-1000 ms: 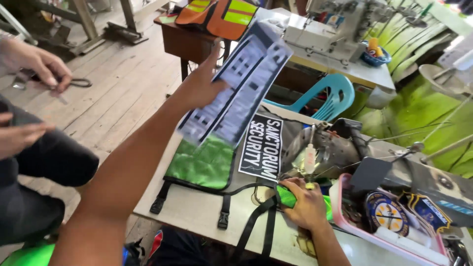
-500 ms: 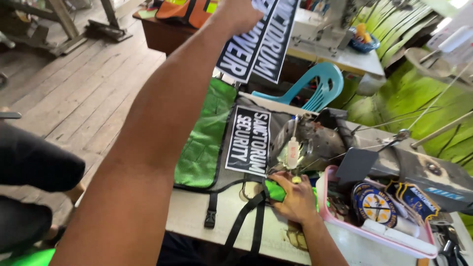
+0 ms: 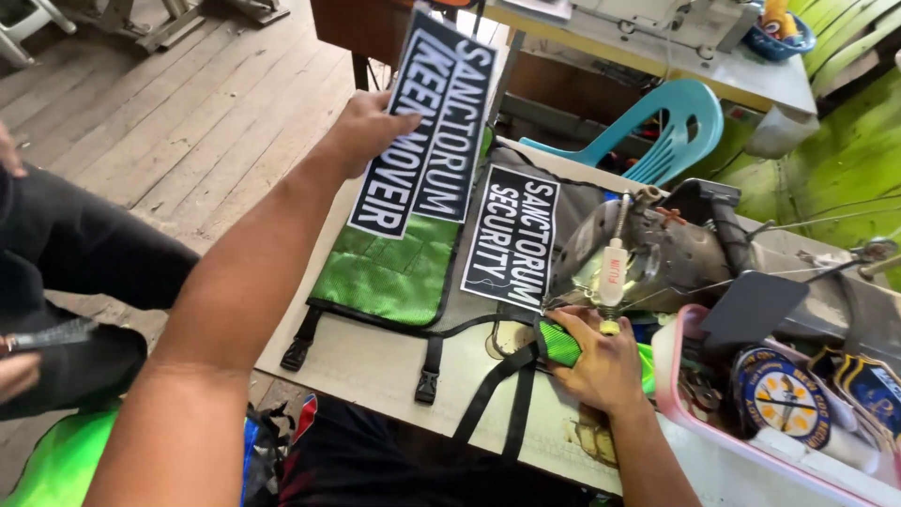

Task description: Cutting printed fabric or paper labels with scissors to prepare them for sewing onto safety vests.

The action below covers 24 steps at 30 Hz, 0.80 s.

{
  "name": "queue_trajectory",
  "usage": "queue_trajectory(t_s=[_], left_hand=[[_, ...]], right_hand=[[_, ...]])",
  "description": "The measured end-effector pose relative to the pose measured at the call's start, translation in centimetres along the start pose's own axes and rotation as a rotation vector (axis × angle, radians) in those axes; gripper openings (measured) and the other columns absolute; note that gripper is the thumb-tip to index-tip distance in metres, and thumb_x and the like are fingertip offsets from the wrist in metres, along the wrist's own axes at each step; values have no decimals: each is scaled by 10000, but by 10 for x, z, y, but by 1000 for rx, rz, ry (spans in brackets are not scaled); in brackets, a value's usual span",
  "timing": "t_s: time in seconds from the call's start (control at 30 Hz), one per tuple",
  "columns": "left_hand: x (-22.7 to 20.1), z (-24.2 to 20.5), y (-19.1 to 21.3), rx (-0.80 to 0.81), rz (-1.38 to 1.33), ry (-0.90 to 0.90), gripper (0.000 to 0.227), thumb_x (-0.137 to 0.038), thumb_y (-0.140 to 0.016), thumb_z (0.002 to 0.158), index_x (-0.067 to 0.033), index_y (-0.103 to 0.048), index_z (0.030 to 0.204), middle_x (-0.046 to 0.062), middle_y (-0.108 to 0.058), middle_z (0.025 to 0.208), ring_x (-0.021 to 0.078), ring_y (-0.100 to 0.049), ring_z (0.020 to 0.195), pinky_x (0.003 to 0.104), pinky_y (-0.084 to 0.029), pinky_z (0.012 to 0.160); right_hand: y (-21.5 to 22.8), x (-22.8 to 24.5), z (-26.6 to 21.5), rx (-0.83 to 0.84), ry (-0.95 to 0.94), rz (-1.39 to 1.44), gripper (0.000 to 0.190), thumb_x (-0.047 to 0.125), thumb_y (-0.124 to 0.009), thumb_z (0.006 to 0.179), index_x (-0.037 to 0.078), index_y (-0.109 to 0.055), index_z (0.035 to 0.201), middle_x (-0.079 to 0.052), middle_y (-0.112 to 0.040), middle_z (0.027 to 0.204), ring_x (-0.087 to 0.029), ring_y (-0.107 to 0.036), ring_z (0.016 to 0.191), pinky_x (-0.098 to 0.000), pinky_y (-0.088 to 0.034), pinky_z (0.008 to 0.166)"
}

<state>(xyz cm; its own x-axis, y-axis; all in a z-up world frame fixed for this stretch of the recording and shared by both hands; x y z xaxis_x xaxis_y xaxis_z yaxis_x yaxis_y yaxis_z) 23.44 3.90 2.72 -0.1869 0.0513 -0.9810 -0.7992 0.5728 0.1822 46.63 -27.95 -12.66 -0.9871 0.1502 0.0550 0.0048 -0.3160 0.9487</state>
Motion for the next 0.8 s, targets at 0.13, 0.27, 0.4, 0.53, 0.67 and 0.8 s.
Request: queue_trajectory(t_s=[0.13,0.27,0.4,0.53,0.67,0.8], left_hand=[[136,51,47,-153,148,106,344,-290,-721,842,-76,-686,1109,124,-725,1018,280,-703,994,403,-589,866],[188,61,61,-405,339,54,360,-438,-739,852,-182,-735,1105,56,-755,966,252,-712,1011,395,-568,880],[165,29,58,-423,290,12,604,-493,-771,864,-39,-662,1248,137,-749,1008,254,-709,1059,381,-566,906],[154,11,59,-400,96,46,756,-324,-646,976,83,-289,1504,230,-431,1515,338,-477,1361,335,-465,1086],[153,8,60,-395,25,54,770,-340,-641,978,66,-271,1517,223,-363,1577,360,-361,1457,381,-339,1193],[156,8,61,-388,-97,31,747,-285,-660,954,56,-294,1508,198,-506,1493,321,-531,1355,330,-482,1105]], right_hand=[[-1,-1,-1,6,-35,-8,742,640,-752,613,397,-623,1302,116,-707,1212,-195,-704,995,-526,-403,1083],[-7,-7,-4,55,-111,-11,771,495,-850,536,494,-613,1270,178,-678,1226,-127,-637,1201,-500,-389,1126],[1,0,3,52,-82,-19,752,499,-844,537,497,-613,1253,208,-660,1239,-84,-604,1243,-468,-365,1140],[1,5,2,26,-28,1,740,591,-758,637,374,-630,1332,123,-655,1307,-178,-739,957,-602,-362,1131],[9,13,3,-57,23,4,716,654,-737,673,337,-661,1311,119,-680,1258,-155,-752,809,-505,-563,884],[5,9,1,-56,29,2,736,680,-726,665,331,-661,1310,126,-686,1269,-117,-716,1039,-566,-449,1049]])
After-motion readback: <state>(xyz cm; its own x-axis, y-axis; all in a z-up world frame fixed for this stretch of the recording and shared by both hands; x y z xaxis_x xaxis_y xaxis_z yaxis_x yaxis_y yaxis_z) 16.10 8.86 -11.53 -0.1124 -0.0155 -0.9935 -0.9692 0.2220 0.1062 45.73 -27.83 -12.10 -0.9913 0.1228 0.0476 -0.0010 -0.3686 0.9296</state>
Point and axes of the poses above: each hand's wrist, its own z-axis towards the middle knuckle, its own y-axis out of the back of the hand, x = y × z, the point moved 6 cm from there along z, towards the middle knuckle
